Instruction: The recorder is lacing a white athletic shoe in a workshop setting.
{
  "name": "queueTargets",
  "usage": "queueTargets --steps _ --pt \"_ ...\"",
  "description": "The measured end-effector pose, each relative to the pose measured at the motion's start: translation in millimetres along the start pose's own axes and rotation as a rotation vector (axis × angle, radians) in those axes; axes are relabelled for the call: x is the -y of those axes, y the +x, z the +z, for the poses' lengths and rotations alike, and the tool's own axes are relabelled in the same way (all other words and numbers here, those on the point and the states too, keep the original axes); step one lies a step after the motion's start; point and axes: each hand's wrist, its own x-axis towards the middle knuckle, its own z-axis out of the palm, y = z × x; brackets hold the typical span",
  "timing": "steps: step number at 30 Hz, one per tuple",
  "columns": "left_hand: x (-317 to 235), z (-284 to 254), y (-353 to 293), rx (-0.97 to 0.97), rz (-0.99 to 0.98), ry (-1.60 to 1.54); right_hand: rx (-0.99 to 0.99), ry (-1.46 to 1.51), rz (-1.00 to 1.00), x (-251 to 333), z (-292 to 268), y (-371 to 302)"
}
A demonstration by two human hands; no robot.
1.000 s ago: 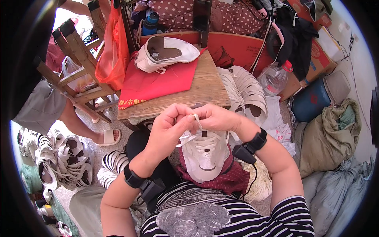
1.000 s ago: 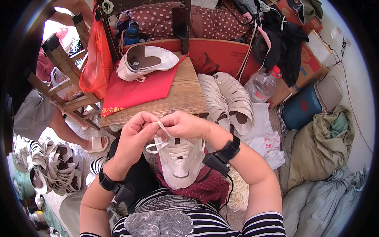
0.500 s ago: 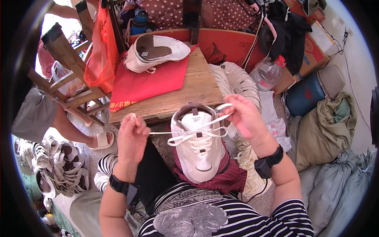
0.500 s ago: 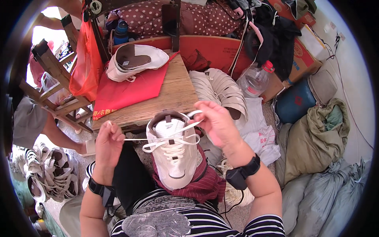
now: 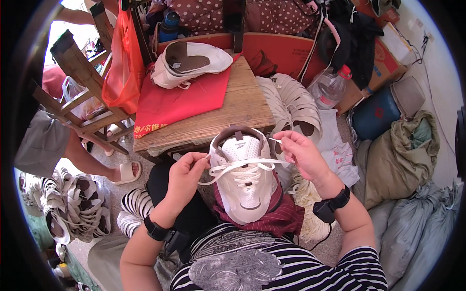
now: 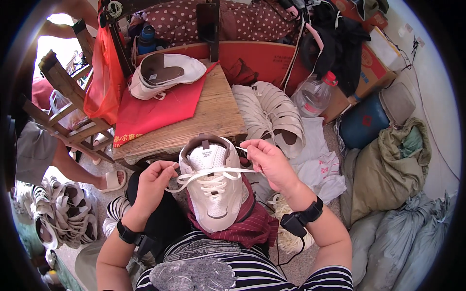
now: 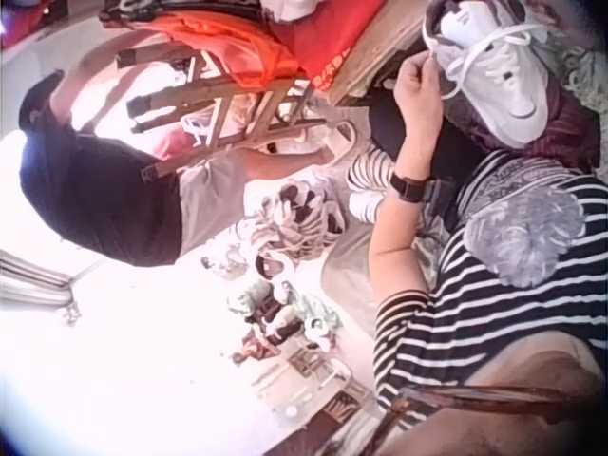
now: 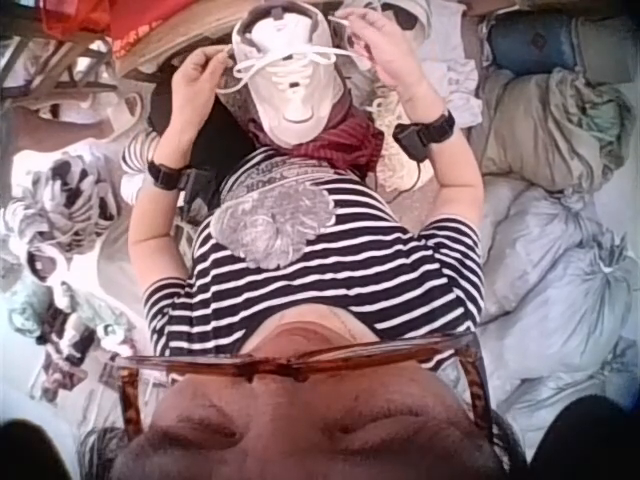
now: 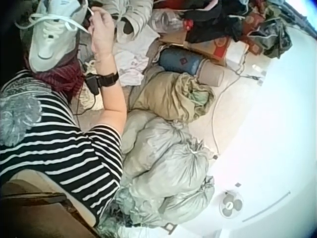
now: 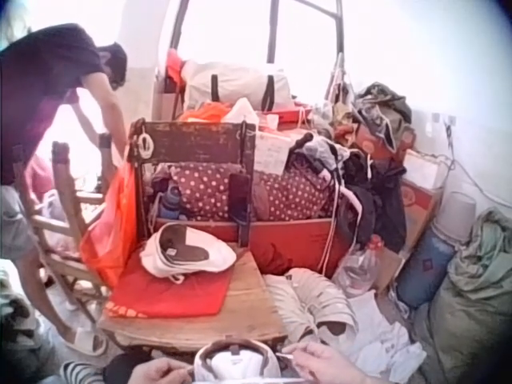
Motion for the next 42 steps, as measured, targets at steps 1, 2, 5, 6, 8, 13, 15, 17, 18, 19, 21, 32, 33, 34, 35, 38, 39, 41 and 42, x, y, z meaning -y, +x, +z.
queueTargets --steps 1,2,5,6,8,13,15,17,18,19,21,32,33,34,35,38,39,41,42 --pt "1 2 0 0.021 -0.005 0.046 0.003 -0.086 -0.027 2 3 -2" --pt "1 3 0 0.042 -0.011 0.093 0.006 -0.171 -0.054 3 5 -3" --pt "-3 8 0 0.07 0.009 0.206 0.034 -0.291 -0.158 -6 5 -2" --pt "-5 10 0 0.057 0.029 0.226 0.033 -0.289 -0.159 -6 7 -3" --pt "-8 12 2 0.065 0.042 0.297 0.011 -0.503 -0.19 -6 11 -5" --pt "-14 16 7 0.08 0.141 0.51 -0.068 -0.84 -0.471 -6 21 -4" --pt "-24 19 10 0.073 0.183 0.681 -0.072 -0.914 -0.516 -3 24 -4" --pt "-35 23 12 0.067 0.236 0.743 -0.081 -1.031 -0.584 2 29 -4" --pt "-39 25 13 0.06 0.288 0.805 -0.088 -1.147 -0.652 5 32 -4" --pt "-41 27 14 0.059 0.287 0.807 -0.086 -1.146 -0.653 7 37 -5" --pt "-45 30 16 0.041 0.503 0.994 -0.07 -1.636 -0.934 13 48 -5" --pt "-57 -4 47 0.531 0.26 0.71 0.39 -1.664 -0.644 36 36 21" --pt "-57 -4 50 0.53 0.261 0.711 0.475 -1.65 -0.587 40 35 26" --pt "-57 -5 52 0.566 0.263 0.747 0.476 -1.65 -0.587 45 36 30" --pt "-56 -5 54 0.603 0.265 0.784 0.485 -1.645 -0.502 50 38 31" --pt "-47 -1 62 0.564 0.366 0.808 0.524 -1.629 -0.392 63 36 42" --pt "-46 2 63 0.564 0.368 0.807 0.558 -1.616 -0.368 67 33 45" --pt "-45 11 63 0.565 0.342 0.849 0.563 -1.634 -0.361 69 33 53" --pt "-42 13 63 0.561 0.341 0.848 0.618 -1.601 -0.234 72 34 56"
